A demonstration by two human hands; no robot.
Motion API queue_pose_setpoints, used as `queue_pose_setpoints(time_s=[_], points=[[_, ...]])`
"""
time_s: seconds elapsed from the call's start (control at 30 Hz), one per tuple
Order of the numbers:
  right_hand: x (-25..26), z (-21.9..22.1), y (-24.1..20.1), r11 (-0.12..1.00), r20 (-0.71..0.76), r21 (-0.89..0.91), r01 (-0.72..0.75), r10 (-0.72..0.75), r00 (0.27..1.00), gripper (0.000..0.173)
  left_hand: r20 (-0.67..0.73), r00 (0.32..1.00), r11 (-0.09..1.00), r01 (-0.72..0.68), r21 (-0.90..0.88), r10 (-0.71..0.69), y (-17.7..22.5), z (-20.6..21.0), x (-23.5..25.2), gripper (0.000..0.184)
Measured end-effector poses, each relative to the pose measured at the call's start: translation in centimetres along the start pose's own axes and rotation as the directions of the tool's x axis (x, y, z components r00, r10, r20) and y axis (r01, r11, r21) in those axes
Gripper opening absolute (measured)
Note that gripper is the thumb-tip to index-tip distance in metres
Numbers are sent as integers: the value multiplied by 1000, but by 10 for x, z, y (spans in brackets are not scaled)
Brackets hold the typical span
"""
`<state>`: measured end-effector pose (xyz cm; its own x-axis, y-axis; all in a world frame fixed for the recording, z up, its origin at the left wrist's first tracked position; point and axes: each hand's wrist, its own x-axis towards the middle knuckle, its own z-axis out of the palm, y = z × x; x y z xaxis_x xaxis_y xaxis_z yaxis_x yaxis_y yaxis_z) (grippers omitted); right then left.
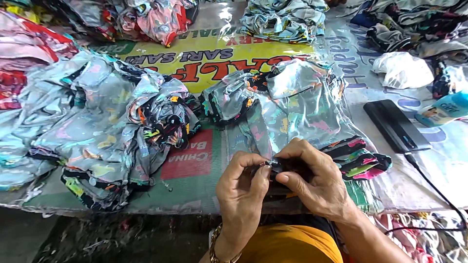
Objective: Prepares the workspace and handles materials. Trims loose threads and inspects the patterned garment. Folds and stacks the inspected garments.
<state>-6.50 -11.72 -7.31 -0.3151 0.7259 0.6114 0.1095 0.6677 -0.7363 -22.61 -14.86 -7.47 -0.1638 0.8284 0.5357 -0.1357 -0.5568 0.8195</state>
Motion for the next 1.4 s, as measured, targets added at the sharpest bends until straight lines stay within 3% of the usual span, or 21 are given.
queue_pose_setpoints(time_s=[0.17,0.6,0.7,0.73,0.8,0.83,0.87,0.93,1.0,1.07,1.13,1.23,1.33,1.4], points=[[1,-2,-1,992,6,125,8,-9,1000,27,69,993,986,-109,128,101,-4,-2,1,10],[1,-3,-1,974,-28,228,11,-4,1000,18,119,987,966,-133,220,109,1,-3,3,9],[0,-3,-3,996,28,91,11,-13,1000,41,121,992,994,-45,95,33,5,-7,6,10],[0,-2,-3,999,38,38,17,-19,999,41,150,988,999,10,38,-16,7,-10,8,12],[0,0,-3,999,7,-27,38,-38,999,23,264,960,995,77,64,-91,10,-22,14,19],[1,0,-3,998,-25,-43,46,-47,999,17,326,940,979,37,199,-102,11,-30,20,22],[4,-1,-3,997,-50,-49,57,-59,997,14,384,917,926,-47,373,-108,13,-37,28,22],[8,-1,-8,995,-51,-68,73,-76,996,13,504,851,696,-273,664,-147,12,-47,47,26],[12,3,-18,985,12,-140,103,-102,995,12,597,782,457,-472,754,-179,3,-50,69,28],[15,9,-25,958,82,-223,180,-165,983,10,590,769,346,-500,794,-244,-5,-51,93,28],[14,12,-28,930,89,-278,240,-224,970,9,517,800,325,-423,846,-305,-6,-45,116,31],[6,-7,-31,936,-68,-274,220,-247,967,12,500,831,398,-385,833,-244,-4,-24,142,39],[-6,-39,-31,963,-315,-245,109,-186,931,13,509,850,427,-413,805,-137,-17,27,171,45],[-15,-61,-33,958,-482,-286,-28,-119,868,15,582,809,461,-486,742,-84,-27,61,182,56]])
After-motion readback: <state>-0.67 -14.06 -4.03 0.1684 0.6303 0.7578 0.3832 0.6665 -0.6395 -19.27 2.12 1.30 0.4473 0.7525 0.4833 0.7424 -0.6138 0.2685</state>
